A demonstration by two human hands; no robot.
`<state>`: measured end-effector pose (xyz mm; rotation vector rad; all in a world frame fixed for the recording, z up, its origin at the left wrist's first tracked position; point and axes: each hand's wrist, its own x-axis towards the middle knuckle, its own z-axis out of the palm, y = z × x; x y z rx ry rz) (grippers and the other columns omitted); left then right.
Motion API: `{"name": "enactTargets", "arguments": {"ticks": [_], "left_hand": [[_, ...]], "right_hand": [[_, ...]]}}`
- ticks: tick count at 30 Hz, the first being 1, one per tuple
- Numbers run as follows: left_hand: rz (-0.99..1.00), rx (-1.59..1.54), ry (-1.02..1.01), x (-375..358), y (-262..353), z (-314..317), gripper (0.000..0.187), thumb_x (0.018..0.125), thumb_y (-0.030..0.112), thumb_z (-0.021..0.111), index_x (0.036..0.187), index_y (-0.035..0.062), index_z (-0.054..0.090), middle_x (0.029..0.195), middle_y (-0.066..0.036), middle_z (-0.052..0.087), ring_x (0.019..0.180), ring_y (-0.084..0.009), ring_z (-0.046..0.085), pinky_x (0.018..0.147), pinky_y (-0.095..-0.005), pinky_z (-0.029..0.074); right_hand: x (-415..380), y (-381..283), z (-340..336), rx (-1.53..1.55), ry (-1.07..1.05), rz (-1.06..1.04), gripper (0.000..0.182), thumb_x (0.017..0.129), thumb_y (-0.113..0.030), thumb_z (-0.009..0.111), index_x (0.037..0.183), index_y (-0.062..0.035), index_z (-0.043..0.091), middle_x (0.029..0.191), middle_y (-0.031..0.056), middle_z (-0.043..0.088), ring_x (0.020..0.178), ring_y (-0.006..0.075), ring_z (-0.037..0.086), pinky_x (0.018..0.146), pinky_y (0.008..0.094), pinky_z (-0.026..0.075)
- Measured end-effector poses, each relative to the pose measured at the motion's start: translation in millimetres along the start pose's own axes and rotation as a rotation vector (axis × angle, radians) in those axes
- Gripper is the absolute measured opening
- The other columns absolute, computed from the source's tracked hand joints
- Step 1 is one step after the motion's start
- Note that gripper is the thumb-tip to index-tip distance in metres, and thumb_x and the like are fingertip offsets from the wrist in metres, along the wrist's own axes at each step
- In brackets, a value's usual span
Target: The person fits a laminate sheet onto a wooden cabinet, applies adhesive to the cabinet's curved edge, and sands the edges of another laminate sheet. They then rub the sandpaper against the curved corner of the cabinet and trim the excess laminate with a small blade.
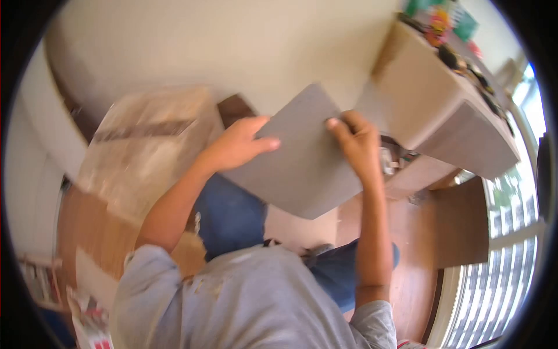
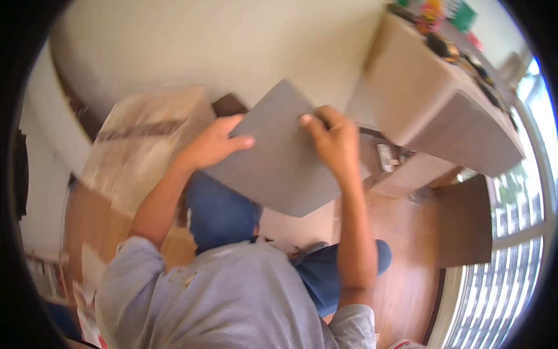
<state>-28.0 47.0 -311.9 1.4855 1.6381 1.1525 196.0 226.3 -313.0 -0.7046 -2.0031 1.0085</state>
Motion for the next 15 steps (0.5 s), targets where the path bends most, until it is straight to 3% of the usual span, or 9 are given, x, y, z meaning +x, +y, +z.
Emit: {"name": "enactTargets", "arguments": {"ticks": [1, 4, 5, 7, 9, 10, 12, 13, 15], "left_hand": [[0.123, 0.023, -0.009, 3.3, -4.6, -1.6, 0.043, 0.098, 0.021, 0.075, 0.13, -0.005, 0.066, 0.112, -0.011, 0.075, 0.1, -0.0141, 0.068, 0.091, -0.0332, 0.055], [0.025, 0.234, 0.066, 0.6, -12.6, -34.2, 0.038, 0.094, 0.018, 0.079, 0.124, -0.0024, 0.069, 0.095, -0.005, 0.072, 0.095, -0.0171, 0.069, 0.087, -0.0349, 0.055], [0.015, 0.089, 0.173, 0.6, -25.8, -42.1, 0.047, 0.093, 0.021, 0.08, 0.131, -0.0017, 0.066, 0.1, -0.005, 0.071, 0.099, -0.0171, 0.068, 0.088, -0.0341, 0.055], [-0.007, -0.061, 0.268, 4.1, -34.0, -35.2, 0.055, 0.092, 0.025, 0.081, 0.138, -0.001, 0.063, 0.104, -0.004, 0.071, 0.104, -0.0171, 0.067, 0.089, -0.0332, 0.054], [0.394, -0.192, 0.719, 9.3, -33.6, -21.9, 0.074, 0.093, 0.028, 0.082, 0.153, 0.0009, 0.05, 0.127, -0.007, 0.067, 0.12, -0.017, 0.062, 0.097, -0.0325, 0.051], [0.407, -0.197, 0.707, 4.8, -35.0, -16.6, 0.074, 0.093, 0.028, 0.082, 0.153, 0.0009, 0.05, 0.127, -0.007, 0.067, 0.12, -0.017, 0.062, 0.097, -0.0325, 0.051], [0.304, -0.75, 0.241, -2.6, -33.2, -6.6, 0.09, 0.092, 0.033, 0.085, 0.161, 0.0006, 0.037, 0.147, -0.009, 0.059, 0.132, -0.0195, 0.055, 0.111, -0.0344, 0.044], [0.198, -0.715, 0.209, -5.0, -7.0, 9.7, 0.084, 0.094, 0.035, 0.085, 0.158, -0.0008, 0.043, 0.15, -0.01, 0.059, 0.132, -0.0202, 0.056, 0.117, -0.0355, 0.039], [0.292, -0.681, 0.281, 4.1, -26.4, 37.1, 0.079, 0.096, 0.034, 0.083, 0.156, -0.001, 0.045, 0.149, -0.01, 0.059, 0.132, -0.0197, 0.056, 0.117, -0.0354, 0.039]], "right_hand": [[-4.0, -2.6, -4.9, -0.055, 0.016, -0.022, 0.027, 0.096, -0.024, 0.079, 0.097, 0.0024, 0.073, 0.072, 0.0075, 0.062, 0.069, 0.0133, 0.055, 0.066, 0.0348, 0.049], [-18.6, -13.0, -22.9, -0.002, 0.198, -0.152, 0.025, 0.1, -0.024, 0.075, 0.095, 0.0003, 0.071, 0.07, 0.005, 0.059, 0.067, 0.0108, 0.052, 0.062, 0.0324, 0.047], [-21.4, -22.1, -39.0, -0.036, 0.255, -0.168, 0.025, 0.1, -0.024, 0.075, 0.095, 0.0003, 0.071, 0.07, 0.005, 0.059, 0.067, 0.0108, 0.052, 0.062, 0.0324, 0.047], [-32.1, -45.5, -54.3, 0.168, 0.242, 0.108, 0.025, 0.103, -0.024, 0.073, 0.095, 0.0001, 0.07, 0.07, 0.0015, 0.055, 0.068, 0.0081, 0.049, 0.061, 0.0292, 0.043], [-37.8, -43.9, -57.1, 0.209, 0.274, 0.042, 0.026, 0.104, -0.024, 0.072, 0.095, 0.0002, 0.07, 0.07, -0.0003, 0.054, 0.068, 0.0068, 0.047, 0.061, 0.028, 0.042], [-39.8, -42.2, -58.1, 0.253, 0.294, -0.021, 0.027, 0.105, -0.024, 0.072, 0.095, 0.0003, 0.069, 0.07, -0.0021, 0.052, 0.068, 0.0055, 0.046, 0.06, 0.0268, 0.041], [-37.8, -35.9, -52.5, 0.231, 0.375, -0.124, 0.028, 0.106, -0.025, 0.071, 0.096, 0.0006, 0.069, 0.07, -0.0044, 0.05, 0.066, 0.0052, 0.044, 0.059, 0.026, 0.039], [-38.7, -36.5, -52.1, 0.254, 0.379, -0.093, 0.028, 0.107, -0.026, 0.07, 0.096, -0.0004, 0.069, 0.073, -0.0066, 0.05, 0.069, 0.0043, 0.043, 0.061, 0.0245, 0.037], [-40.9, -42.5, -52.4, 0.286, 0.408, -0.048, 0.029, 0.109, -0.027, 0.067, 0.096, -0.0012, 0.068, 0.076, -0.0089, 0.049, 0.072, 0.003, 0.041, 0.062, 0.0232, 0.035]]}}
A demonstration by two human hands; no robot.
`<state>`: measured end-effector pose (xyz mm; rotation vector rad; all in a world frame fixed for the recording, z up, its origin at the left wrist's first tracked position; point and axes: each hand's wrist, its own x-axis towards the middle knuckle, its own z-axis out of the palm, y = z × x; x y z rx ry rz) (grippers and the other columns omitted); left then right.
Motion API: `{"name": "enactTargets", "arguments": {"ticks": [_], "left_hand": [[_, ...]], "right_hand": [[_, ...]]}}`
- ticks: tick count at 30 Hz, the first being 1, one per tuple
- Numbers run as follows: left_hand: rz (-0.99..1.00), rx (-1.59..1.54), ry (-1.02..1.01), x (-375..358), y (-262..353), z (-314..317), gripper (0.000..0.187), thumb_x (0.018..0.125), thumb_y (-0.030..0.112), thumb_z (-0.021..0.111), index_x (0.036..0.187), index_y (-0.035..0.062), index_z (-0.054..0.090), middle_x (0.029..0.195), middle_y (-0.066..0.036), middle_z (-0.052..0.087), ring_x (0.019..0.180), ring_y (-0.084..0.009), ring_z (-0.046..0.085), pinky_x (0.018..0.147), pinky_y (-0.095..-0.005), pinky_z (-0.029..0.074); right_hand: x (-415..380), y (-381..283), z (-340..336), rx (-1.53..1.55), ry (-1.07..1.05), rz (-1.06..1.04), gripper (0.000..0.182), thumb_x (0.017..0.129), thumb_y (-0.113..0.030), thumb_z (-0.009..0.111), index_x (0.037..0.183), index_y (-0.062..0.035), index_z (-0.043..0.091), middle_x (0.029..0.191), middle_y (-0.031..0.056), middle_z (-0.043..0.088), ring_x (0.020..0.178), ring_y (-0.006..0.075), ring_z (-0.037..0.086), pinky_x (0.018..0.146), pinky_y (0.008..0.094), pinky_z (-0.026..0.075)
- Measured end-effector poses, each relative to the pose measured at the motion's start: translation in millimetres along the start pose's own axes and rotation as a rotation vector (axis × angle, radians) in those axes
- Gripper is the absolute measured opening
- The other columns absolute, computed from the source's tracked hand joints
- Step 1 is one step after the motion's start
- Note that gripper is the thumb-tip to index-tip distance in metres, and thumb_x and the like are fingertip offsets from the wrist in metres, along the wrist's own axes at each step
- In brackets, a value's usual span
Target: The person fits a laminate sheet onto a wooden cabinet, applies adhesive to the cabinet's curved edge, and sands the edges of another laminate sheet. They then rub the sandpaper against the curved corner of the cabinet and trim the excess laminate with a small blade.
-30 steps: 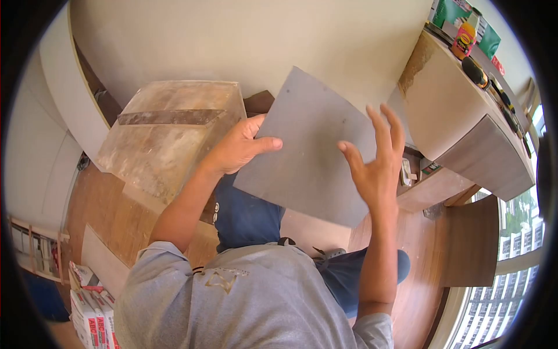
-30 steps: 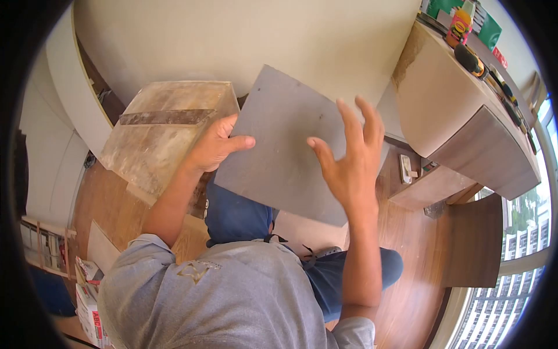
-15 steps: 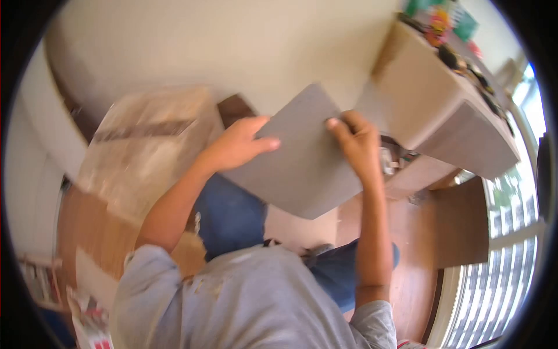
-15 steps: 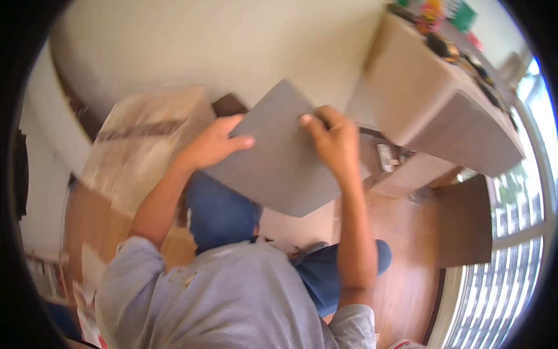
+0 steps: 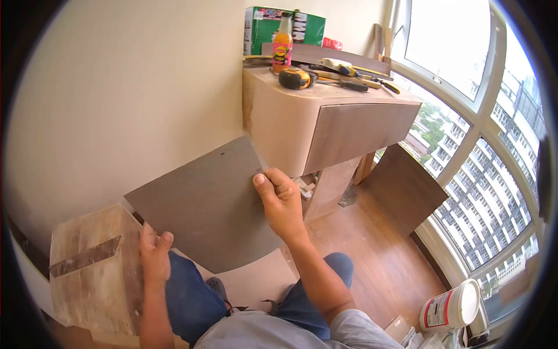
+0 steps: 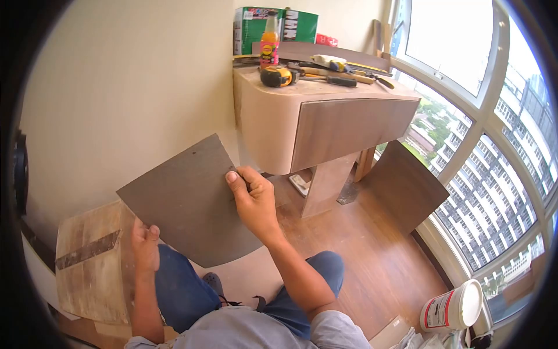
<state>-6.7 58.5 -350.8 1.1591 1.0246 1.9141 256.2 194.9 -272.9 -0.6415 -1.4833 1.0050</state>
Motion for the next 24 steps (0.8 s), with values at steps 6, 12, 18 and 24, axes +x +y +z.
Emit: {"name": "enactTargets", "arguments": {"ticks": [6, 12, 18, 24], "left_hand": [[0.208, -0.002, 0.15, 20.4, -18.1, 23.4, 0.048, 0.104, 0.022, 0.073, 0.143, -0.0007, 0.056, 0.136, -0.007, 0.066, 0.126, -0.0176, 0.059, 0.113, -0.0335, 0.042], [0.205, 0.158, 0.109, 65.6, 47.5, 16.9, 0.041, 0.11, 0.021, 0.063, 0.143, -0.0019, 0.055, 0.137, -0.008, 0.066, 0.126, -0.0174, 0.059, 0.113, -0.0337, 0.043], [0.243, 0.064, 0.246, 96.1, 116.2, -73.6, 0.049, 0.111, 0.026, 0.063, 0.15, -0.0022, 0.052, 0.144, -0.009, 0.062, 0.133, -0.0174, 0.056, 0.118, -0.0343, 0.041], [0.165, 0.203, 0.247, 85.9, 200.3, -158.9, 0.052, 0.11, 0.037, 0.062, 0.148, 0.002, 0.055, 0.145, -0.006, 0.061, 0.137, -0.0184, 0.053, 0.119, -0.0348, 0.036]], "right_hand": [[-6.7, -7.1, -18.4, 0.015, 0.039, -0.04, 0.028, 0.111, -0.026, 0.062, 0.104, 0.0009, 0.069, 0.079, -0.004, 0.05, 0.076, 0.005, 0.044, 0.067, 0.0248, 0.039], [-4.7, -44.9, -39.0, 0.047, -0.093, -0.096, 0.024, 0.11, -0.02, 0.064, 0.116, 0.0012, 0.072, 0.096, -0.0001, 0.068, 0.089, 0.0082, 0.061, 0.084, 0.0266, 0.052], [22.4, -38.2, -89.9, -0.223, -0.032, -0.219, 0.022, 0.107, -0.018, 0.067, 0.116, 0.0011, 0.074, 0.102, 0.0033, 0.071, 0.092, 0.0102, 0.063, 0.087, 0.0278, 0.053], [104.4, -60.2, -159.2, -0.436, 0.209, -0.291, 0.023, 0.107, -0.019, 0.063, 0.114, -0.0004, 0.075, 0.099, 0.0031, 0.072, 0.09, 0.0102, 0.062, 0.082, 0.029, 0.052]]}}
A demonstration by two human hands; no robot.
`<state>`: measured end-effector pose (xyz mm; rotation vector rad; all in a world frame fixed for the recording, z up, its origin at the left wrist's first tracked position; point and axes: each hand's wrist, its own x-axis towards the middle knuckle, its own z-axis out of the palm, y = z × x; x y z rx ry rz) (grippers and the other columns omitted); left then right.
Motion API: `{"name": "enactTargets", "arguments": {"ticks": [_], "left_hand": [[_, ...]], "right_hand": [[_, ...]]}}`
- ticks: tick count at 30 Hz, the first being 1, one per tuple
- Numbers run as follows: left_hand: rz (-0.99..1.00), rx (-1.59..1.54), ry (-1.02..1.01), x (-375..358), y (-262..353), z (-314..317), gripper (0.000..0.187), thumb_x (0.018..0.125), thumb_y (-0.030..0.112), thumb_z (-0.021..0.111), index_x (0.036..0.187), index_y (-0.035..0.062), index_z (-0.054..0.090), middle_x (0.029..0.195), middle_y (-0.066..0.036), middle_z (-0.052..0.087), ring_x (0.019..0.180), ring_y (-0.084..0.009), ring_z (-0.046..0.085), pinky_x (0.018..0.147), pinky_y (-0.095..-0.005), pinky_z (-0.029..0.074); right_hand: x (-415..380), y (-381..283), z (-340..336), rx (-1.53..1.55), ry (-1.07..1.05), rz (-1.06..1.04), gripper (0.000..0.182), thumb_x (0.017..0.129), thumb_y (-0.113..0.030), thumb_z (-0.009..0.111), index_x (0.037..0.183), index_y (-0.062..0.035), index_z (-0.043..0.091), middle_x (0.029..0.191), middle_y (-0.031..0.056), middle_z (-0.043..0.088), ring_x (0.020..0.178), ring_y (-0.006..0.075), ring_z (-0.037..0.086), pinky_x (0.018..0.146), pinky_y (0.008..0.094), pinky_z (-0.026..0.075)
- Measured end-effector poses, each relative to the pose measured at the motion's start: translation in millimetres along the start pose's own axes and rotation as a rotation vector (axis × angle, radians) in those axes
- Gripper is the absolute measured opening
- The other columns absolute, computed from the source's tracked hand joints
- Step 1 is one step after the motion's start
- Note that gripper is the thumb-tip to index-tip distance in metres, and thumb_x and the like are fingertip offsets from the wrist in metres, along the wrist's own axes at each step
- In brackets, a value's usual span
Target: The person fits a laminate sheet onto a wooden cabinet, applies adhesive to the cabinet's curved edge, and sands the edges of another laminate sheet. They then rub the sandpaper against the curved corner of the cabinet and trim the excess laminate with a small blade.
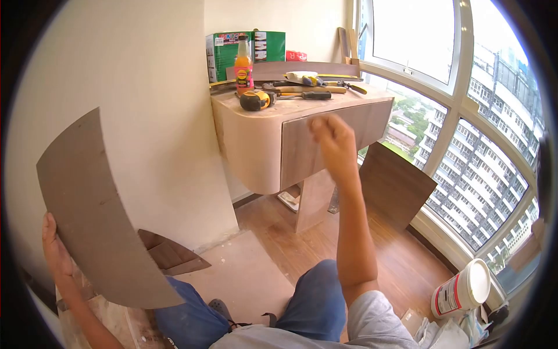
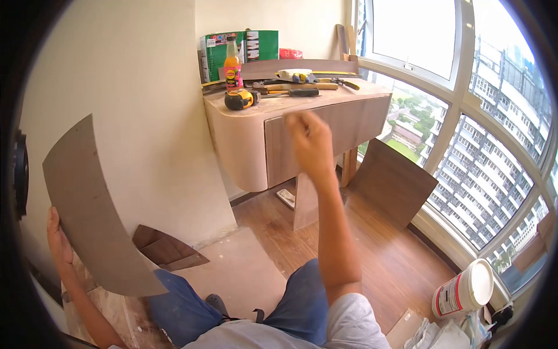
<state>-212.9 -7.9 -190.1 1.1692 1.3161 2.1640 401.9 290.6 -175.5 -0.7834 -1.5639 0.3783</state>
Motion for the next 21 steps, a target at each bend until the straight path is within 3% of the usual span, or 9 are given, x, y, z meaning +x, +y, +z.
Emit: {"name": "enactTargets", "arguments": {"ticks": [4, 7, 8, 10, 13, 15, 16, 17, 21], "left_hand": [[-0.009, 0.077, 0.074, 2.9, 13.6, -30.3, 0.053, 0.11, 0.039, 0.062, 0.148, 0.0028, 0.056, 0.146, -0.007, 0.06, 0.139, -0.0199, 0.051, 0.121, -0.036, 0.034], [0.031, 0.229, -0.02, 6.6, 13.8, -29.8, 0.055, 0.11, 0.039, 0.062, 0.151, 0.0025, 0.054, 0.148, -0.007, 0.059, 0.142, -0.0206, 0.049, 0.121, -0.0364, 0.033], [-0.009, 0.18, -0.022, 4.5, 14.5, -24.2, 0.057, 0.11, 0.039, 0.062, 0.152, 0.0022, 0.052, 0.15, -0.008, 0.058, 0.142, -0.0209, 0.049, 0.122, -0.0365, 0.033], [-0.051, 0.129, -0.032, 4.3, 8.6, -18.2, 0.059, 0.11, 0.039, 0.062, 0.154, 0.0019, 0.05, 0.151, -0.008, 0.057, 0.143, -0.0212, 0.048, 0.122, -0.0367, 0.032], [-0.082, 0.081, 0.034, 3.6, 0.7, -24.4, 0.06, 0.11, 0.039, 0.061, 0.156, 0.0022, 0.048, 0.151, -0.008, 0.057, 0.142, -0.0218, 0.049, 0.121, -0.0368, 0.032], [-0.077, 0.067, -0.003, 3.0, -3.5, -34.7, 0.06, 0.111, 0.042, 0.059, 0.156, 0.0028, 0.047, 0.153, -0.009, 0.054, 0.144, -0.0218, 0.046, 0.122, -0.0362, 0.031], [-0.079, 0.07, 0.031, 0.6, -1.0, -36.0, 0.06, 0.111, 0.042, 0.059, 0.156, 0.0028, 0.047, 0.153, -0.009, 0.054, 0.144, -0.0218, 0.046, 0.122, -0.0362, 0.031], [-0.058, 0.184, 0.088, 0.3, -0.3, -30.0, 0.062, 0.111, 0.043, 0.059, 0.156, 0.0026, 0.047, 0.153, -0.009, 0.054, 0.145, -0.0219, 0.046, 0.122, -0.0362, 0.031], [-0.054, 0.216, 0.051, 2.5, -7.8, -50.3, 0.067, 0.11, 0.046, 0.06, 0.157, 0.0021, 0.045, 0.155, -0.009, 0.053, 0.146, -0.0222, 0.044, 0.123, -0.0359, 0.029]], "right_hand": [[72.6, -20.8, 20.3, -0.131, -0.144, -0.072, 0.045, 0.105, -0.037, 0.065, 0.122, 0.0035, 0.074, 0.108, 0.0136, 0.075, 0.098, 0.0222, 0.069, 0.09, 0.0375, 0.055], [104.6, -39.5, 62.6, -0.465, -0.336, -0.027, 0.074, 0.092, -0.067, 0.069, 0.135, -0.0062, 0.072, 0.127, 0.0262, 0.073, 0.121, 0.0404, 0.07, 0.103, 0.0481, 0.054], [114.6, -29.4, 84.2, -0.588, -0.302, -0.044, 0.081, 0.085, -0.073, 0.071, 0.136, -0.01, 0.071, 0.129, 0.0271, 0.072, 0.122, 0.04, 0.069, 0.105, 0.0501, 0.053], [124.3, -24.0, 106.2, -0.837, -0.372, -0.063, 0.076, 0.078, -0.069, 0.073, 0.125, -0.0091, 0.075, 0.119, 0.0248, 0.075, 0.119, 0.0442, 0.068, 0.101, 0.0509, 0.055], [132.5, -14.0, 118.6, -0.862, -0.417, -0.018, 0.075, 0.076, -0.063, 0.073, 0.123, -0.0038, 0.075, 0.123, 0.0236, 0.074, 0.122, 0.043, 0.065, 0.105, 0.0464, 0.053], [140.6, 4.5, 113.1, -0.638, -0.355, -0.122, 0.061, 0.075, -0.055, 0.077, 0.117, -0.0113, 0.08, 0.116, 0.021, 0.077, 0.118, 0.0439, 0.067, 0.102, 0.0512, 0.053], [164.5, 32.5, 113.7, -0.414, -0.295, -0.244, 0.059, 0.074, -0.056, 0.082, 0.114, -0.0122, 0.08, 0.111, 0.0177, 0.078, 0.109, 0.038, 0.072, 0.097, 0.0495, 0.055], [162.7, -0.1, 90.9, -0.309, -0.292, -0.098, 0.061, 0.076, -0.061, 0.083, 0.111, -0.0105, 0.08, 0.108, 0.0131, 0.079, 0.102, 0.0314, 0.075, 0.092, 0.0454, 0.057], [216.0, -20.8, 35.7, -0.443, -0.082, -0.144, 0.064, 0.084, -0.062, 0.078, 0.113, -0.0048, 0.078, 0.1, 0.0171, 0.079, 0.097, 0.0294, 0.075, 0.089, 0.043, 0.057]]}}
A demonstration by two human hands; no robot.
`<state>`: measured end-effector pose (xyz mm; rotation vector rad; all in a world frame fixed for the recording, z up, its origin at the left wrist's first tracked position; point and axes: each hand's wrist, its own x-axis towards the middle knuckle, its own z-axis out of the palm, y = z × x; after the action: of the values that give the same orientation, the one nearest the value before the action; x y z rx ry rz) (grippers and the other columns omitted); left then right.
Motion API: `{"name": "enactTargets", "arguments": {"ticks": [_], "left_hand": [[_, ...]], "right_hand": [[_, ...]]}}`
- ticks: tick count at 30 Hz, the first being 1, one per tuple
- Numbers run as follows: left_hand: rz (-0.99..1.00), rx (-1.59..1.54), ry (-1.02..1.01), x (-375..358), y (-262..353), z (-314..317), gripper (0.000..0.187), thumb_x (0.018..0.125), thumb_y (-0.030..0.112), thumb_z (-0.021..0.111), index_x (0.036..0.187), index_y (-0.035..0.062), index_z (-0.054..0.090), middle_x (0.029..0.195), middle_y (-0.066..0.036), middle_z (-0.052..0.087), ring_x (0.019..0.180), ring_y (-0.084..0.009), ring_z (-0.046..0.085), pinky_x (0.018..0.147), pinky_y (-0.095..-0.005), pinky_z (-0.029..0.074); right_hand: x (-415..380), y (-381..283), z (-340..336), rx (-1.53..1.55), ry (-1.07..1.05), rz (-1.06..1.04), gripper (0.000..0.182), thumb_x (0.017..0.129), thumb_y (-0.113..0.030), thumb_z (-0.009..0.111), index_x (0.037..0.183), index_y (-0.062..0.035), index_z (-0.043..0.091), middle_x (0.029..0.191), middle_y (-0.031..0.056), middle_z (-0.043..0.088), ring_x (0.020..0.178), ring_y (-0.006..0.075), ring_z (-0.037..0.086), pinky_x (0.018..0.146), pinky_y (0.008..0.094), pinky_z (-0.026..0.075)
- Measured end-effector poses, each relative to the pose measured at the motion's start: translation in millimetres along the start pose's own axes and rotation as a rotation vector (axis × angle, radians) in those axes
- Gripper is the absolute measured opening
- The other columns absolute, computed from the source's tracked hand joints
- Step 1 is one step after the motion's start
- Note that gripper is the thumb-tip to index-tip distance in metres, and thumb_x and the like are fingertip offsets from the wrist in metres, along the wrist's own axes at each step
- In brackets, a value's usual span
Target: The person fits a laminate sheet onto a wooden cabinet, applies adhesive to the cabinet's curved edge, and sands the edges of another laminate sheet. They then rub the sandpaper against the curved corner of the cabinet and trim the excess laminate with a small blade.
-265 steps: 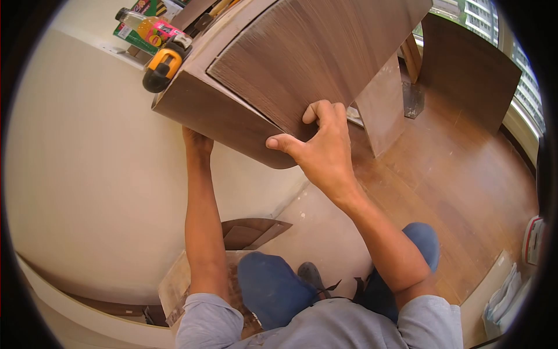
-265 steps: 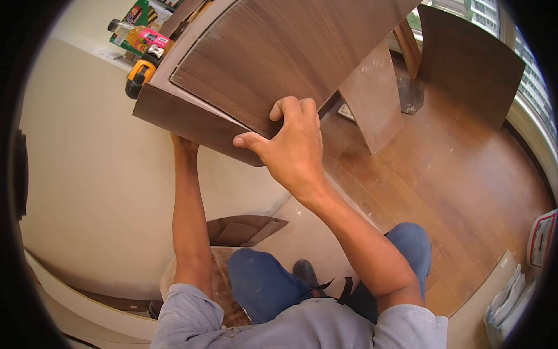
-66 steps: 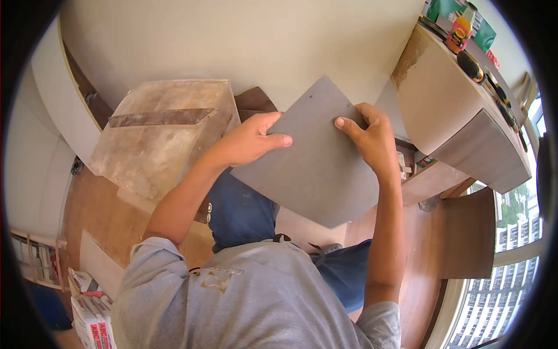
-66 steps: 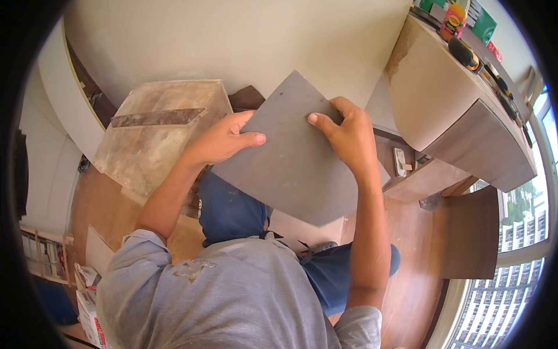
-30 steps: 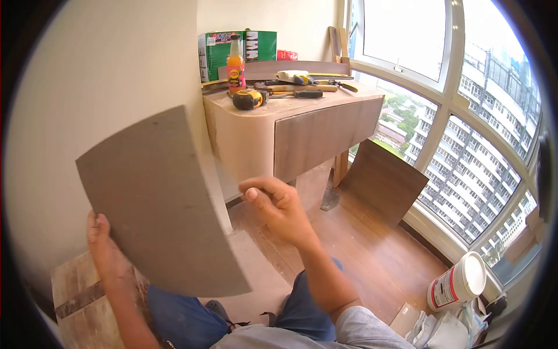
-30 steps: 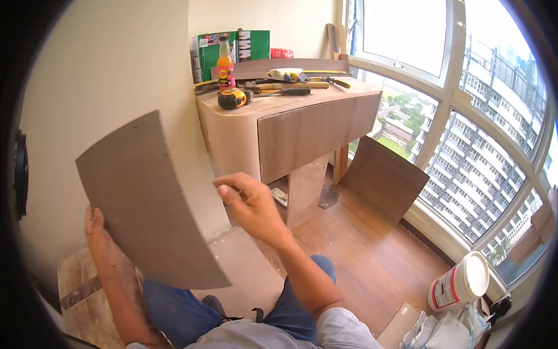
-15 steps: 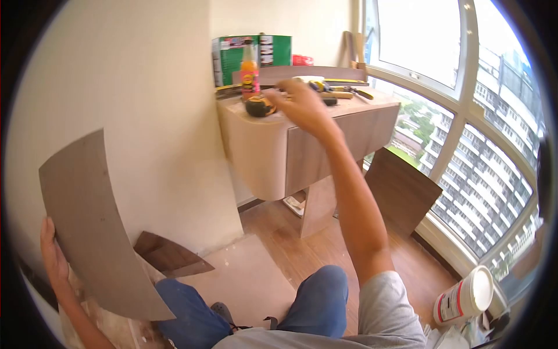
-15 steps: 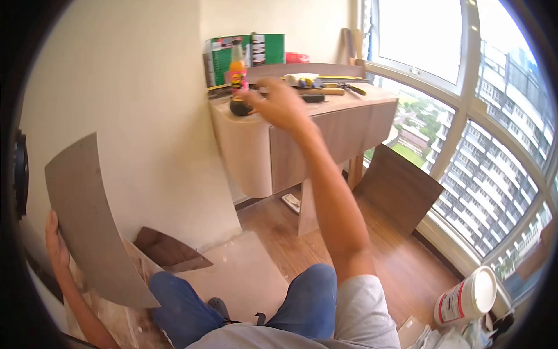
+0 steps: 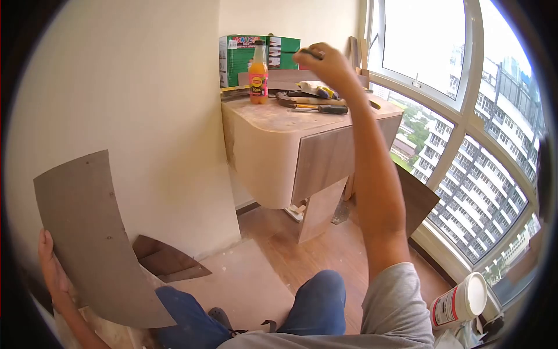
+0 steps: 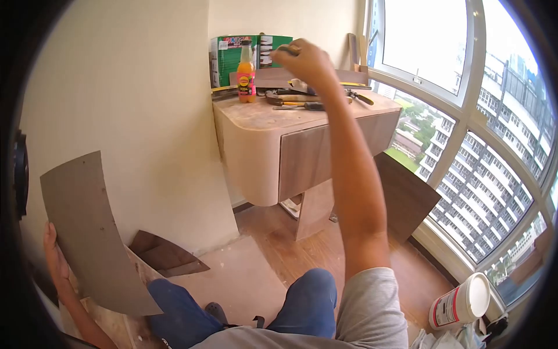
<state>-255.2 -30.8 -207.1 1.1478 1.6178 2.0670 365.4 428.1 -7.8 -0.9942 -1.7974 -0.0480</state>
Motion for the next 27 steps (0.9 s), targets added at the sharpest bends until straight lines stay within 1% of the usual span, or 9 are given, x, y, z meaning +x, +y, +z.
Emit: {"name": "enactTargets", "arguments": {"ticks": [6, 8, 9, 10, 14, 16, 19, 24, 27], "left_hand": [[-0.03, -0.1, 0.125, 10.8, -27.9, -7.1, 0.065, 0.109, 0.043, 0.062, 0.158, 0.0036, 0.044, 0.153, -0.008, 0.054, 0.143, -0.0213, 0.048, 0.121, -0.0355, 0.032], [-0.038, -0.111, 0.099, 17.4, -36.1, -13.4, 0.068, 0.109, 0.043, 0.062, 0.16, 0.0031, 0.041, 0.156, -0.009, 0.052, 0.145, -0.0216, 0.046, 0.122, -0.0357, 0.031], [-0.044, -0.117, 0.08, 19.2, -38.6, -18.9, 0.071, 0.109, 0.043, 0.062, 0.162, 0.0027, 0.039, 0.158, -0.009, 0.05, 0.148, -0.022, 0.044, 0.123, -0.0358, 0.03], [-0.041, -0.116, 0.083, 19.4, -41.8, -24.0, 0.071, 0.109, 0.043, 0.062, 0.162, 0.0027, 0.039, 0.158, -0.009, 0.05, 0.148, -0.022, 0.044, 0.123, -0.0358, 0.03], [-0.029, -0.017, 0.13, 16.3, -43.1, -14.5, 0.075, 0.108, 0.046, 0.062, 0.163, 0.0022, 0.036, 0.16, -0.011, 0.047, 0.15, -0.0233, 0.039, 0.124, -0.0378, 0.027], [-0.048, -0.024, 0.117, 14.1, -38.7, -4.8, 0.075, 0.108, 0.046, 0.062, 0.163, 0.0024, 0.037, 0.16, -0.011, 0.047, 0.15, -0.0235, 0.039, 0.124, -0.0384, 0.027], [-0.074, -0.101, 0.019, 15.2, -37.5, -1.6, 0.074, 0.108, 0.048, 0.061, 0.162, 0.0034, 0.038, 0.159, -0.012, 0.048, 0.147, -0.0244, 0.041, 0.122, -0.0391, 0.029], [-0.122, -0.196, -0.013, 20.6, -45.6, -8.7, 0.071, 0.109, 0.048, 0.059, 0.161, 0.0042, 0.04, 0.157, -0.012, 0.049, 0.145, -0.0246, 0.043, 0.12, -0.039, 0.03], [-0.11, -0.151, 0.126, 21.5, -41.6, -1.4, 0.07, 0.109, 0.048, 0.059, 0.16, 0.0041, 0.04, 0.155, -0.011, 0.05, 0.145, -0.0234, 0.044, 0.12, -0.0377, 0.031]], "right_hand": [[-8.7, 1.8, -1.6, 0.046, -0.107, 0.011, 0.069, 0.088, -0.061, 0.073, 0.118, 0.0013, 0.076, 0.099, 0.0201, 0.077, 0.097, 0.0277, 0.073, 0.09, 0.0417, 0.056], [-19.8, -0.5, 10.1, 0.0, -0.255, -0.023, 0.071, 0.089, -0.061, 0.072, 0.12, 0.003, 0.075, 0.101, 0.0216, 0.077, 0.099, 0.0307, 0.073, 0.09, 0.0419, 0.055], [-16.5, 13.6, 25.3, -0.064, -0.257, -0.018, 0.062, 0.093, -0.056, 0.073, 0.123, -0.0012, 0.074, 0.109, 0.0158, 0.078, 0.102, 0.0222, 0.071, 0.093, 0.0371, 0.054], [-20.6, 8.4, 31.1, -0.061, -0.256, -0.021, 0.062, 0.093, -0.056, 0.073, 0.123, -0.0012, 0.074, 0.109, 0.0158, 0.078, 0.102, 0.0222, 0.071, 0.093, 0.0371, 0.054], [-32.1, 10.1, 69.5, -0.036, -0.364, -0.027, 0.064, 0.092, -0.058, 0.073, 0.123, -0.002, 0.073, 0.108, 0.0188, 0.078, 0.1, 0.0298, 0.074, 0.091, 0.043, 0.057], [-39.4, 1.4, 90.0, -0.17, -0.328, -0.092, 0.067, 0.093, -0.058, 0.071, 0.131, -0.0036, 0.07, 0.119, 0.0242, 0.075, 0.114, 0.0377, 0.07, 0.101, 0.0474, 0.054], [-56.3, -16.4, 102.0, -0.279, -0.437, -0.059, 0.067, 0.096, -0.055, 0.065, 0.145, -0.0096, 0.063, 0.142, 0.033, 0.059, 0.141, 0.0508, 0.048, 0.118, 0.0557, 0.04], [-48.6, -3.9, 106.9, -0.148, -0.483, -0.073, 0.069, 0.093, -0.051, 0.07, 0.148, -0.0112, 0.06, 0.147, 0.0321, 0.054, 0.14, 0.0511, 0.049, 0.118, 0.0555, 0.041], [-44.2, -3.0, 83.4, -0.186, -0.456, -0.072, 0.065, 0.093, -0.042, 0.072, 0.148, -0.0091, 0.06, 0.148, 0.029, 0.056, 0.137, 0.0434, 0.055, 0.114, 0.0499, 0.047]]}}
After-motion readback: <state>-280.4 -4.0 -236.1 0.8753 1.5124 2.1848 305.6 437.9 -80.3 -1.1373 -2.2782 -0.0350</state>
